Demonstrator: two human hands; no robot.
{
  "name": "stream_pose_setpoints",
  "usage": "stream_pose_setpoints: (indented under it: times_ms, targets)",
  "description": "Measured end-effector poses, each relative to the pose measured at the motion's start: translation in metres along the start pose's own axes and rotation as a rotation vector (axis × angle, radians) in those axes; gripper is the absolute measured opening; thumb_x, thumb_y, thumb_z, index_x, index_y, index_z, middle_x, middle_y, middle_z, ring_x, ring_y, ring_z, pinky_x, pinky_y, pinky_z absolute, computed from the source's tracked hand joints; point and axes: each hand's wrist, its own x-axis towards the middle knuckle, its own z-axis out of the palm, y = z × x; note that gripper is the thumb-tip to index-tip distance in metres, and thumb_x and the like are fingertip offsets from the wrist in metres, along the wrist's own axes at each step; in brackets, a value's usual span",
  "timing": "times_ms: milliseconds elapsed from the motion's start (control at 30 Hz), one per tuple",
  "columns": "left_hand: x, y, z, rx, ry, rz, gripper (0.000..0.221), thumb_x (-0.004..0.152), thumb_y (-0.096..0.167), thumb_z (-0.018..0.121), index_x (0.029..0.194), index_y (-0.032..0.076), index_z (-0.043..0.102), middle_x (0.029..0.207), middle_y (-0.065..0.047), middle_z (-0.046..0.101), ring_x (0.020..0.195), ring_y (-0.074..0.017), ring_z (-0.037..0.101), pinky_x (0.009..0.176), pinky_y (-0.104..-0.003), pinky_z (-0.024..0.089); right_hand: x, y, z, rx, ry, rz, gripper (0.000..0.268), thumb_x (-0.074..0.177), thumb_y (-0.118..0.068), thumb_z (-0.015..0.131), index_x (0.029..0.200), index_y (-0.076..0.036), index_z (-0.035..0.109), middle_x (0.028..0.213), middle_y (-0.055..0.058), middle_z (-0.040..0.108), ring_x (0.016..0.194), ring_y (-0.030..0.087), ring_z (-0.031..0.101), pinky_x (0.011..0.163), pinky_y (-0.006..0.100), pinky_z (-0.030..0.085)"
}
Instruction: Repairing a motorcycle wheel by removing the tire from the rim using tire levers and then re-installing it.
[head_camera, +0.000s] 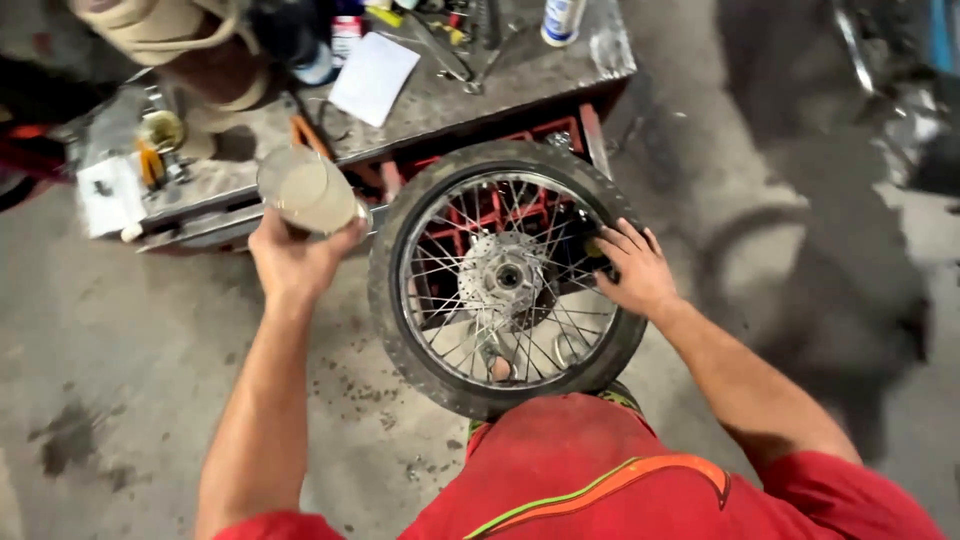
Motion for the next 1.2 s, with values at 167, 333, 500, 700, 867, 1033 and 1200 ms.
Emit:
stream_pose_setpoints:
  times_ms: [167, 333, 500, 700, 867, 1033, 1200]
  targets:
    - [0.096, -0.100, 0.084, -0.177, -0.042, -0.046, 0.068, 0.064, 0.002, 0.103, 0.120, -0.002, 0.064, 0.113, -0.024, 0.073, 0.116, -0.0419, 0.070, 0.098, -0.047, 0.062, -0.075, -0.023, -0.031, 0.077, 0.084, 0.169, 0.069, 0.076, -0.035, 0.081, 0.141, -0.018, 0.066, 0.151, 0.004, 0.061, 0.148, 0.032, 0.050, 0.117, 0.056, 0.045]
    - [0.171, -0.176, 0.181, -0.235, -0.046, 0.018, 0.071, 0.062, 0.005, 0.106, 0.119, 0.006, 0.063, 0.114, -0.015, 0.075, 0.114, -0.0335, 0.072, 0.097, -0.043, 0.062, -0.179, -0.022, -0.039, 0.178, 0.079, 0.375, 0.064, 0.081, -0.023, 0.079, 0.142, -0.008, 0.065, 0.148, 0.017, 0.062, 0.143, 0.043, 0.052, 0.117, 0.058, 0.044]
    - [0.232, -0.236, 0.251, -0.202, 0.018, 0.141, 0.073, 0.065, 0.019, 0.109, 0.123, 0.008, 0.065, 0.113, -0.010, 0.077, 0.098, -0.0195, 0.072, 0.085, -0.037, 0.060, -0.271, -0.030, -0.038, 0.309, -0.247, 0.977, 0.070, 0.093, -0.043, 0.069, 0.157, -0.024, 0.048, 0.160, 0.008, 0.053, 0.147, 0.030, 0.048, 0.116, 0.045, 0.040]
    - [0.263, -0.178, 0.252, -0.089, 0.036, 0.087, 0.075, 0.056, 0.019, 0.107, 0.116, 0.010, 0.064, 0.103, -0.003, 0.075, 0.087, -0.0153, 0.067, 0.073, -0.031, 0.063, -0.285, -0.063, -0.066, 0.530, -0.283, 1.258, 0.070, 0.093, -0.039, 0.068, 0.158, -0.022, 0.047, 0.156, 0.001, 0.059, 0.143, 0.021, 0.057, 0.112, 0.040, 0.051]
    - [0.283, -0.175, 0.259, 0.087, 0.109, -0.020, 0.074, 0.068, 0.026, 0.114, 0.123, 0.017, 0.066, 0.113, -0.002, 0.085, 0.099, -0.0155, 0.077, 0.087, -0.030, 0.064, -0.264, -0.071, -0.072, 0.501, -0.324, 1.187, 0.069, 0.095, -0.043, 0.066, 0.157, -0.021, 0.047, 0.154, 0.000, 0.060, 0.142, 0.020, 0.058, 0.112, 0.040, 0.050]
    - [0.272, -0.214, 0.250, -0.063, 0.040, 0.194, 0.082, 0.066, 0.017, 0.115, 0.126, 0.006, 0.060, 0.112, -0.013, 0.081, 0.095, -0.0189, 0.078, 0.083, -0.033, 0.066, -0.211, -0.066, -0.070, 0.493, -0.339, 0.961, 0.058, 0.094, -0.037, 0.067, 0.149, -0.020, 0.058, 0.146, 0.002, 0.068, 0.132, 0.022, 0.066, 0.108, 0.039, 0.051]
    - [0.170, -0.184, 0.170, -0.349, -0.195, 0.243, 0.048, 0.100, -0.011, 0.083, 0.137, -0.001, 0.055, 0.128, -0.017, 0.064, 0.093, -0.0227, 0.068, 0.074, -0.034, 0.058, -0.179, -0.034, -0.043, 0.346, -0.276, 0.620, 0.053, 0.095, -0.040, 0.068, 0.142, -0.017, 0.062, 0.138, 0.014, 0.069, 0.126, 0.036, 0.063, 0.107, 0.048, 0.047]
